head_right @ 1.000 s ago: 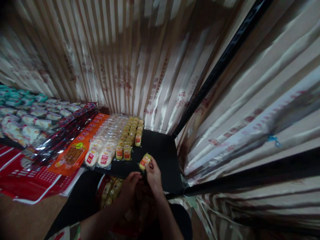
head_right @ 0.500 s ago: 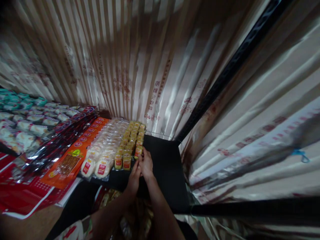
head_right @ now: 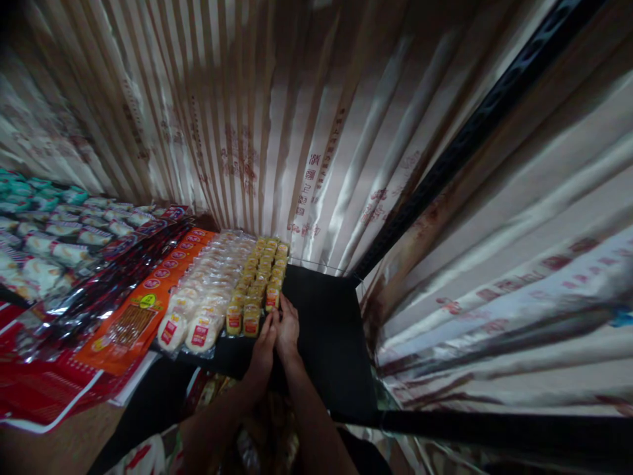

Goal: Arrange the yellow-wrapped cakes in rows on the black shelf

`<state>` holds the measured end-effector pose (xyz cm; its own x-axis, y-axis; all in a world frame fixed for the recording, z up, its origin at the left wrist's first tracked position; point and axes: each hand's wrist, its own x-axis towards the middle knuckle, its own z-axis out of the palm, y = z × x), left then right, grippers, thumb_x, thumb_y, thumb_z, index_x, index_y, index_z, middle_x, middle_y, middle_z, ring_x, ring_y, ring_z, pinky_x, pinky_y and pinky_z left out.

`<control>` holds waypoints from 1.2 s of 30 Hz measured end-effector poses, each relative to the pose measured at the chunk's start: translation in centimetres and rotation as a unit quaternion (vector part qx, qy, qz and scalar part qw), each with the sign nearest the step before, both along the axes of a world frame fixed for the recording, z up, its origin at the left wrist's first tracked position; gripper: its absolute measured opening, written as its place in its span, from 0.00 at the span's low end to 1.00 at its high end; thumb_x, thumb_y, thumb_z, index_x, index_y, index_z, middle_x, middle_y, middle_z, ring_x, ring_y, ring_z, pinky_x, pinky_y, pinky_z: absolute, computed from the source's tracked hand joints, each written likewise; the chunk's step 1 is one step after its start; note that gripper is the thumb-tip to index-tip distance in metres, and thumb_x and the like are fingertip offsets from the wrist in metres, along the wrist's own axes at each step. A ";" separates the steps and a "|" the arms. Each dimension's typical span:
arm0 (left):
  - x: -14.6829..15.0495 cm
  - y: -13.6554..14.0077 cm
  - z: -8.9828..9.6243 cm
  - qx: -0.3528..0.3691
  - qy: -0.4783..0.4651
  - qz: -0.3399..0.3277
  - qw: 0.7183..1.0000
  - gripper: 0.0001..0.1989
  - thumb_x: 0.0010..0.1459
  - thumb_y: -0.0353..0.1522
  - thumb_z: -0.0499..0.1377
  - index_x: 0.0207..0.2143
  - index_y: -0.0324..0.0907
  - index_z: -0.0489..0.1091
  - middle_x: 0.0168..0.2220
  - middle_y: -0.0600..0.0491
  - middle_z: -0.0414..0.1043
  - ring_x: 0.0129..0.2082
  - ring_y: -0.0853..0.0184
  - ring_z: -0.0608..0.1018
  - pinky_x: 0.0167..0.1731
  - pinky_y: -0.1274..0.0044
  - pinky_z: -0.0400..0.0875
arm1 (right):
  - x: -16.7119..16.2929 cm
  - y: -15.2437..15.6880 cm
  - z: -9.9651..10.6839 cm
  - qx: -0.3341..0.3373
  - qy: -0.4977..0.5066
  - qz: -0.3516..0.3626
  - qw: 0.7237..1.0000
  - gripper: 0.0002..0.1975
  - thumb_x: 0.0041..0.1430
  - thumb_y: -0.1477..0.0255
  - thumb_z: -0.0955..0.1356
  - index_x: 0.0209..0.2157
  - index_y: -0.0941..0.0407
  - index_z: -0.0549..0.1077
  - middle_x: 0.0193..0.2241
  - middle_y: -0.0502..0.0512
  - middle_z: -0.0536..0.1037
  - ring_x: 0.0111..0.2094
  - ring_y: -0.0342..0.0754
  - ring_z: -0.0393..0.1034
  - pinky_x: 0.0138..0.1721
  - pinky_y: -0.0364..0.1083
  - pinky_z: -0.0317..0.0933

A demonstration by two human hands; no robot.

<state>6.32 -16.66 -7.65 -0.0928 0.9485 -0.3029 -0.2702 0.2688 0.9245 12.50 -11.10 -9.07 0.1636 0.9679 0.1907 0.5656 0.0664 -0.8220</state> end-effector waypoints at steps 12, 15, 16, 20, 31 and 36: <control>-2.6 -4.5 1.8 0.125 0.164 -0.083 0.975 0.16 0.58 0.32 0.47 0.45 0.41 0.68 0.44 0.49 0.73 0.44 0.66 0.74 0.47 0.76 0.66 | -0.4 -7.0 1.0 0.006 0.147 -0.071 0.987 0.22 0.57 0.63 0.60 0.49 0.61 0.67 0.47 0.64 0.73 0.46 0.49 0.69 0.47 0.48 0.63; -3.9 -7.7 1.0 0.134 0.232 -0.139 0.953 0.14 0.58 0.32 0.47 0.38 0.42 0.71 0.38 0.51 0.75 0.39 0.67 0.75 0.44 0.76 0.67 | -0.7 -12.1 1.0 0.007 0.176 -0.071 0.982 0.20 0.58 0.62 0.60 0.46 0.60 0.68 0.43 0.62 0.75 0.42 0.47 0.72 0.43 0.47 0.66; -4.3 -8.7 0.4 0.132 0.249 -0.154 0.947 0.14 0.57 0.31 0.47 0.37 0.43 0.71 0.37 0.51 0.75 0.38 0.67 0.75 0.43 0.76 0.67 | -0.7 -13.7 0.8 -0.001 0.163 -0.071 0.984 0.19 0.59 0.62 0.60 0.45 0.59 0.69 0.40 0.61 0.77 0.40 0.47 0.72 0.42 0.47 0.66; -5.6 -12.1 -2.9 0.059 0.291 -0.204 0.933 0.15 0.53 0.27 0.48 0.38 0.40 0.72 0.39 0.48 0.75 0.40 0.63 0.75 0.45 0.73 0.66 | -0.6 -18.5 -1.3 -0.073 0.016 0.025 0.997 0.15 0.60 0.67 0.58 0.41 0.57 0.72 0.40 0.59 0.78 0.43 0.49 0.71 0.47 0.48 0.63; -7.6 -14.4 -7.2 -0.074 0.317 -0.201 0.924 0.17 0.49 0.24 0.51 0.42 0.39 0.72 0.48 0.42 0.72 0.51 0.58 0.71 0.55 0.69 0.58 | -1.5 -19.1 -5.9 -0.281 -0.311 0.119 0.900 0.19 0.56 0.78 0.59 0.46 0.53 0.72 0.44 0.62 0.77 0.46 0.53 0.70 0.47 0.51 0.59; -7.3 -13.9 -7.2 -0.076 0.305 -0.188 0.930 0.13 0.50 0.24 0.50 0.35 0.41 0.72 0.41 0.44 0.75 0.46 0.60 0.74 0.50 0.70 0.62 | -1.2 -18.9 -5.6 -0.283 -0.303 0.126 0.901 0.16 0.59 0.74 0.59 0.44 0.55 0.73 0.43 0.61 0.77 0.45 0.53 0.71 0.44 0.49 0.60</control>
